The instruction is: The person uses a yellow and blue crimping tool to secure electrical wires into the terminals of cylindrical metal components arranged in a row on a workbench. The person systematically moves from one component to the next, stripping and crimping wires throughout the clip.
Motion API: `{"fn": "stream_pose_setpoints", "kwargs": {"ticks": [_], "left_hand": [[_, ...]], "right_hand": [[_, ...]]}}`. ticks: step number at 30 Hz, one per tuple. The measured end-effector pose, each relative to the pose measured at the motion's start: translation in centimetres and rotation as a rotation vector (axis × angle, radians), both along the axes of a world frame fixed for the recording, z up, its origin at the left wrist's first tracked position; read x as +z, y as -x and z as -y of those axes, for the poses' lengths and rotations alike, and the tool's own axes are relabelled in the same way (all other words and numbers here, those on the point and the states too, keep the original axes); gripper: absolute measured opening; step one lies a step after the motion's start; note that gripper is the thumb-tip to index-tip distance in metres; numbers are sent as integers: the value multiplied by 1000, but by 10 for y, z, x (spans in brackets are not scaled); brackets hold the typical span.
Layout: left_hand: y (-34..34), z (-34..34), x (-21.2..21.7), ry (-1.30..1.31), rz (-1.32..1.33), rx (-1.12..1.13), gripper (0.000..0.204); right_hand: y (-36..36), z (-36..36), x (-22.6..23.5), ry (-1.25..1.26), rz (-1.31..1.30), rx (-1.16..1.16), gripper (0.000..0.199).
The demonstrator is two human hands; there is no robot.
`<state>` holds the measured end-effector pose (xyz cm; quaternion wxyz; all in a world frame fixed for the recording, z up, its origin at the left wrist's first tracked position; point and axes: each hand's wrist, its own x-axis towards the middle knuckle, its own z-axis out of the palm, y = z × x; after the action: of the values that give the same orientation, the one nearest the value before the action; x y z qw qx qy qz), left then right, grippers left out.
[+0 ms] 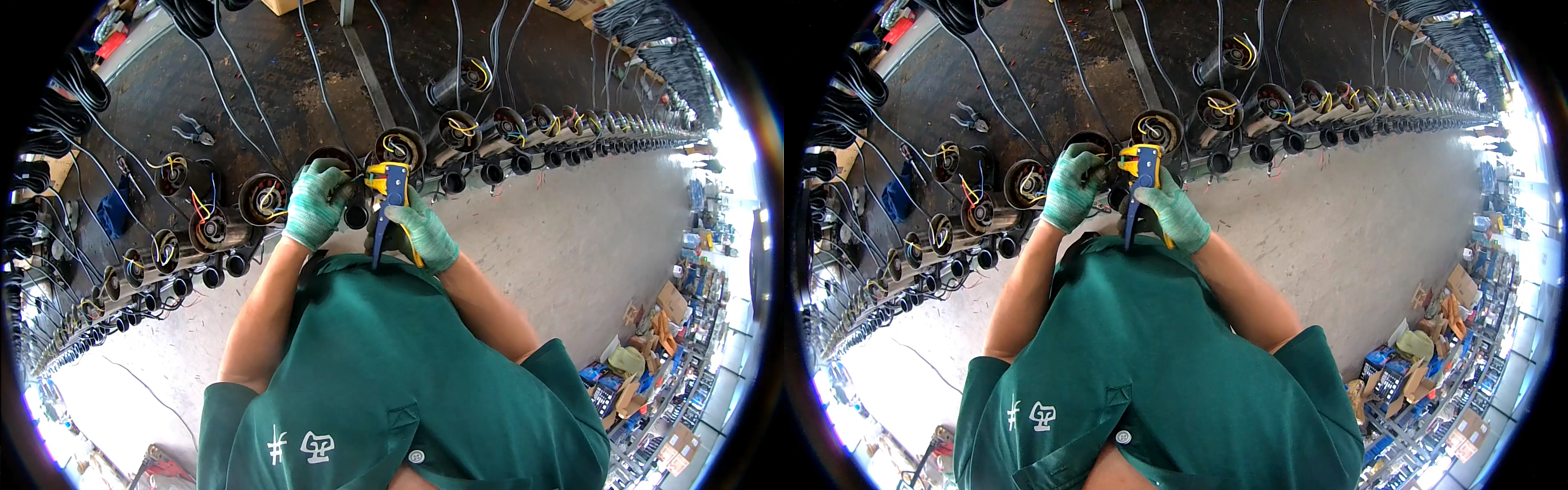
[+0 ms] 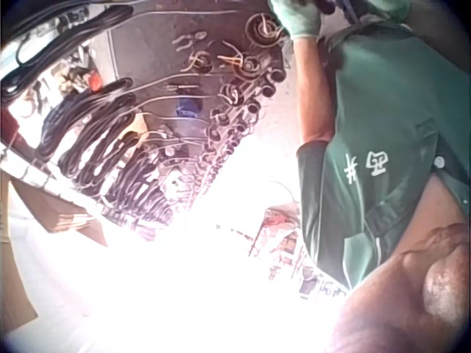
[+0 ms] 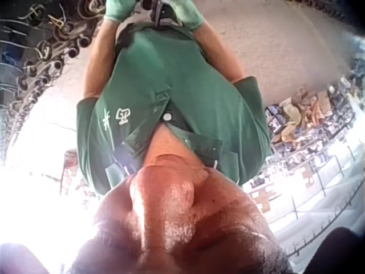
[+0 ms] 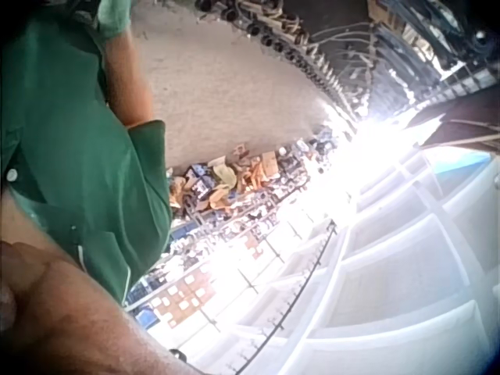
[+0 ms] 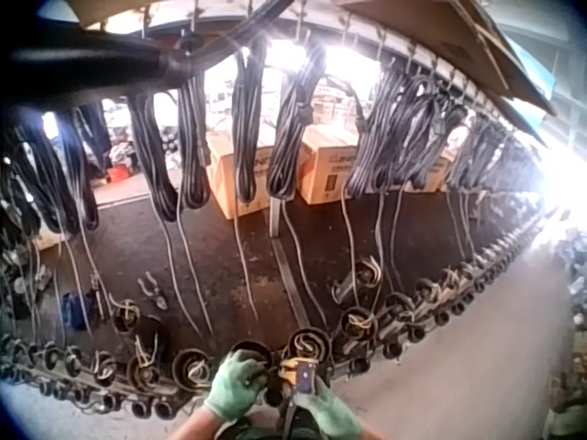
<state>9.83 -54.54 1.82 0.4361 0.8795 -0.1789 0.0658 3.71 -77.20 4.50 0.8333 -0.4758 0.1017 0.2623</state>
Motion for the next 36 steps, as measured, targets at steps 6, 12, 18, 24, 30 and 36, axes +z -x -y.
{"fn": "stream_pose_setpoints", "kwargs": {"ticks": [6,12,18,24,30,36], "left_hand": [[2,0,3,9,25,3,17],[-6,-13,9,151,-104,100,20],[-17,-15,24,-17,-71,-12,44],[-26,-29,27,-346,-42,-225,45],[-20,-16,45,-505,-57,-226,39],[-14,-4,31,-447,-81,-149,32]], "right_hand": [[6,7,-1,54,25,-26,56],[4,10,-3,263,146,-32,55],[5,17,-7,273,162,2,54],[9,13,3,264,108,-8,54],[12,14,0,265,116,-18,56],[13,13,1,251,112,-18,56]]}}
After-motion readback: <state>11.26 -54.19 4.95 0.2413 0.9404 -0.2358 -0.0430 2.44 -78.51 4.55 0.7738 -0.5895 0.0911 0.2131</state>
